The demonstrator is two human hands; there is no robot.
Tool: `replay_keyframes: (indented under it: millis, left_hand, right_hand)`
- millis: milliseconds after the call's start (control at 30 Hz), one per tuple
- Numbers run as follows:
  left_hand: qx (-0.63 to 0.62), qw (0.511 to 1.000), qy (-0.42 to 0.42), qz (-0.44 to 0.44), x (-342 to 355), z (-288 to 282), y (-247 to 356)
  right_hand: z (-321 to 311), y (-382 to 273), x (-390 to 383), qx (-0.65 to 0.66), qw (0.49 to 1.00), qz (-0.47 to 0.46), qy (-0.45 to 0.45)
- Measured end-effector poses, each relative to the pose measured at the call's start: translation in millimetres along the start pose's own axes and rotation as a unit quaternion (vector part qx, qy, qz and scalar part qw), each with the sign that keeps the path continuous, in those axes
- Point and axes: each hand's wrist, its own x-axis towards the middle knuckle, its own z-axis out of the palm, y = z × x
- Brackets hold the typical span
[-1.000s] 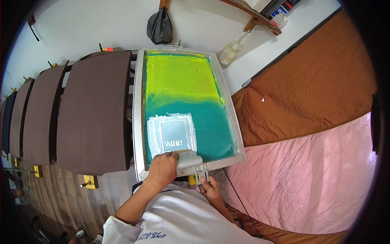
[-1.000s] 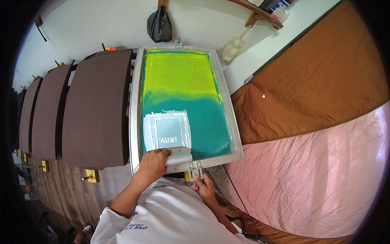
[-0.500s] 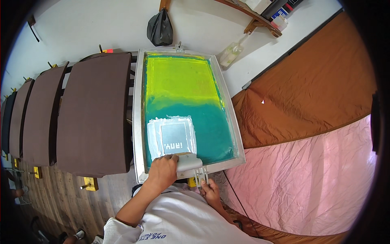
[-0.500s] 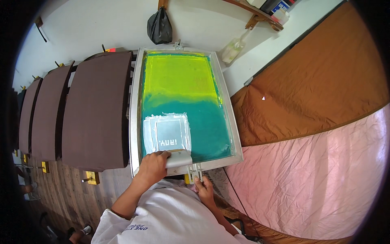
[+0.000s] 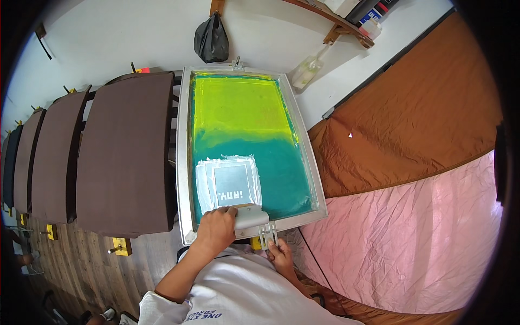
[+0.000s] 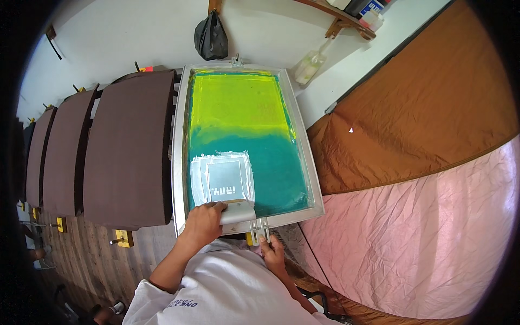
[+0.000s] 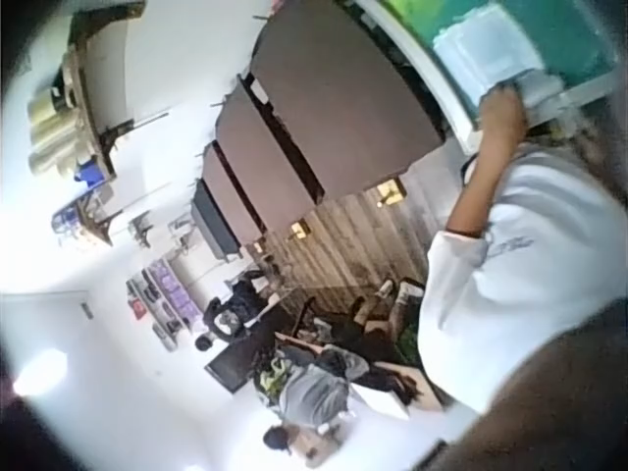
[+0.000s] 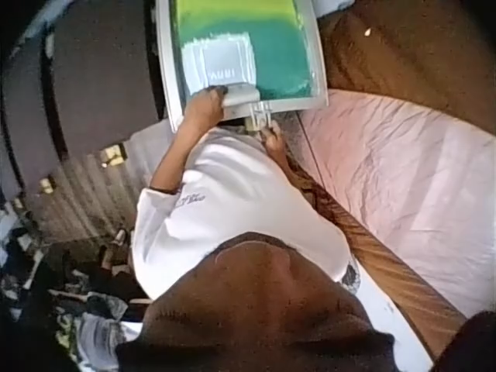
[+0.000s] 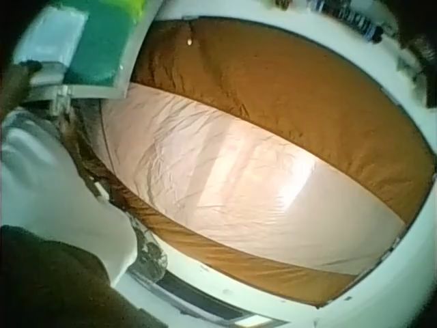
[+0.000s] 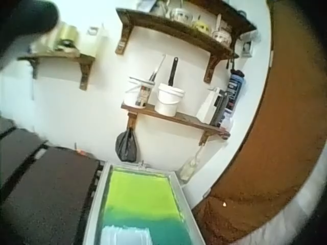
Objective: Using a squeegee to apply white ink to a t-shirt through a screen printing frame.
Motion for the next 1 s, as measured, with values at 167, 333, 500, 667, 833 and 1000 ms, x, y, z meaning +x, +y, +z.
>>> replay_keyframes:
  millis: [167, 333, 500, 667, 833, 1000]
  left_hand:
    - [-0.004, 1.0, 0.008, 0.002, 0.3, -0.4, -0.1]
    - [0.002, 1.0, 0.009, 0.002, 0.6, -1.3, 0.4]
    - [0.001, 1.0, -0.016, -0.011, 2.3, -2.2, 1.6]
    - [0.002, 1.0, -0.015, -0.013, 2.8, -3.3, 2.5]
    - [0.003, 1.0, -0.005, -0.007, 3.9, -2.3, 1.3]
    - [0.001, 1.0, -0.008, -0.007, 5.3, -3.8, -0.1]
  right_hand:
    - [1.1, 1.3, 0.1, 0.005, 1.0, -0.006, 0.001]
    - [1.5, 0.1, 0.3, -0.006, 1.0, -0.016, 0.005]
    - [7.0, -9.3, -2.1, -0.012, 1.0, -0.005, 0.027]
    - [7.7, -10.5, -2.4, -0.011, 1.0, -0.011, 0.025]
    - [10.9, -14.6, -3.4, 0.005, 1.0, -0.012, 0.023]
    - [10.7, -13.9, -2.6, 0.006, 1.0, -0.01, 0.02]
